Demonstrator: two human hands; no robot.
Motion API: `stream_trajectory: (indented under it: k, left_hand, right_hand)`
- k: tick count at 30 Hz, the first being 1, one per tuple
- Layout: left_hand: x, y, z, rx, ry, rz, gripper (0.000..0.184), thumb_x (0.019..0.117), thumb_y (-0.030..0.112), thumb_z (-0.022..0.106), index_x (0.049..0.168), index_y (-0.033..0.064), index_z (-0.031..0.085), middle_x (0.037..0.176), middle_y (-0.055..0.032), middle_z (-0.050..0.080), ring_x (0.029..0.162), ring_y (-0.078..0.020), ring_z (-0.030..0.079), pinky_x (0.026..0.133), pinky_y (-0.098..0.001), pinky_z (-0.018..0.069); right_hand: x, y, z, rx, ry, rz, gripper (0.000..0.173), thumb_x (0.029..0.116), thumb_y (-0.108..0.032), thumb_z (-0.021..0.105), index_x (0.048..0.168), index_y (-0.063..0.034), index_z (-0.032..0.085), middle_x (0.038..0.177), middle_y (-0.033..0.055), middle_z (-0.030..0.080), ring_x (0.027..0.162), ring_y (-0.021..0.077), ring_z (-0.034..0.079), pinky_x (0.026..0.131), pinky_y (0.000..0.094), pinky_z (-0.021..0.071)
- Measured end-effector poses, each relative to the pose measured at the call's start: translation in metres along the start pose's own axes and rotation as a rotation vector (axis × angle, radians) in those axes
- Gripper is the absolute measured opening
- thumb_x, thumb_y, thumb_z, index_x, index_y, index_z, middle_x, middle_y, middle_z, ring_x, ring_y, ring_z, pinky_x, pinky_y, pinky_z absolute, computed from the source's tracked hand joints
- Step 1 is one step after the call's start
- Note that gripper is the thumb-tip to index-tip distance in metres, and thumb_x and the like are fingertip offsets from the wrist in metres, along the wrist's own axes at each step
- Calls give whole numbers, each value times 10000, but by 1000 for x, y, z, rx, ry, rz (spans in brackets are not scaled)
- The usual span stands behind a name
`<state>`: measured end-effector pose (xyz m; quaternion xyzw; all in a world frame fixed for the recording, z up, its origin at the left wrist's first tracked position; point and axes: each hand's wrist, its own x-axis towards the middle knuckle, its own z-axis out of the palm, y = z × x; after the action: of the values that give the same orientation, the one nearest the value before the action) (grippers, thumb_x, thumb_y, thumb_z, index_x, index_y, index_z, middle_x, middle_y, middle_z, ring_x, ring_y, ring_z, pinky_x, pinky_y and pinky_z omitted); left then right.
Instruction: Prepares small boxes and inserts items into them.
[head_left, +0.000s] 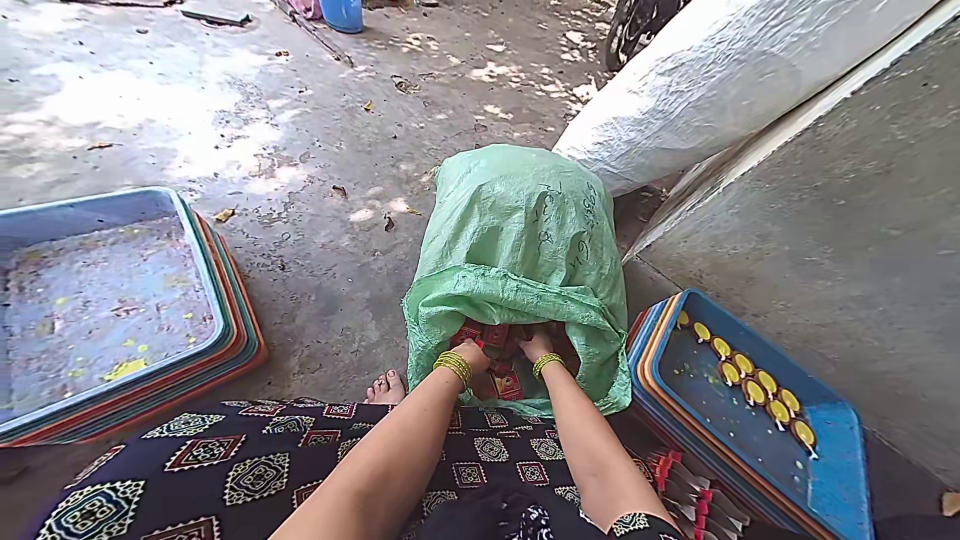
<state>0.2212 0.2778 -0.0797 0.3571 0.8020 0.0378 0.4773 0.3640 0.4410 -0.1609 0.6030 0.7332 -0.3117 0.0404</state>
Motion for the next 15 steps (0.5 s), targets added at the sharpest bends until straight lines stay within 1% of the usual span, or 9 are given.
stream_trajectory:
  k: [1, 3, 7, 9, 10, 11, 12, 13, 15]
  left_hand:
    - [1, 0, -1, -14, 4, -5, 779, 949, 373, 617, 1515, -66, 312, 1426, -263, 542, 1292, -368, 584, 1061, -562, 470]
    - [4, 0, -3, -58, 7, -4, 778, 972, 400, 590, 1521, -71, 305, 1434, -266, 534, 1305, -369, 573, 1074, -562, 460]
    - [16, -5, 1, -231, -15, 25, 752, 971, 416, 573, 1530, -27, 334, 1423, -253, 547, 1303, -368, 569, 1061, -575, 465]
    - [21, -7, 8, -439, -111, 109, 603, 1031, 407, 451, 1475, 0, 439, 1372, -251, 572, 1258, -373, 577, 1018, -594, 469]
    - [22, -7, 13, -578, -194, 157, 567, 1061, 458, 351, 1389, 35, 537, 1291, -219, 619, 1167, -343, 618, 946, -581, 503]
    - [21, -7, 16, -702, -298, 184, 620, 1056, 553, 305, 1343, 75, 576, 1230, -187, 650, 1089, -320, 652, 879, -559, 539]
    - [19, -7, 17, -776, -371, 192, 686, 1019, 653, 356, 1329, 89, 594, 1205, -183, 670, 1052, -327, 672, 848, -556, 556]
    - [19, -8, 17, -795, -393, 192, 721, 966, 686, 480, 1344, 81, 589, 1203, -192, 674, 1046, -341, 677, 849, -561, 562]
    - [22, -12, 15, -784, -306, 147, 797, 852, 577, 737, 1404, 48, 511, 1195, -216, 677, 1043, -359, 694, 846, -560, 590]
  right_hand:
    - [1, 2, -3, 71, -28, 28, 542, 891, -175, 758, 1380, -30, 574, 1273, 211, 654, 1037, 311, 713, 895, 478, 602]
    - [-3, 5, -20, 148, -121, 74, 484, 858, -90, 751, 1322, -46, 620, 1183, 187, 688, 920, 282, 727, 807, 452, 617]
    - [-32, 14, -72, 207, -382, -9, 307, 892, -115, 724, 1188, -60, 664, 952, 101, 673, 720, 175, 636, 660, 348, 555]
    - [-47, 17, -84, 339, -558, -120, 221, 910, -90, 690, 1121, -39, 649, 904, 77, 676, 703, 150, 640, 641, 313, 555]
    - [-52, 16, -82, 370, -614, -181, 228, 895, -90, 690, 1112, -30, 654, 912, 75, 689, 717, 149, 652, 654, 315, 564]
    - [-55, 11, -76, 375, -645, -245, 245, 885, -97, 696, 1116, -23, 659, 936, 76, 696, 743, 150, 662, 684, 325, 574]
    - [-58, 4, -69, 383, -658, -308, 260, 890, -90, 702, 1132, -7, 658, 969, 86, 697, 781, 159, 671, 725, 345, 585]
    - [-61, -4, -61, 405, -653, -363, 281, 891, -77, 707, 1154, 6, 651, 1002, 97, 698, 819, 170, 682, 758, 362, 599]
    - [-63, -19, -47, 479, -564, -390, 344, 863, -35, 719, 1191, 16, 625, 1043, 122, 689, 856, 194, 689, 766, 376, 609]
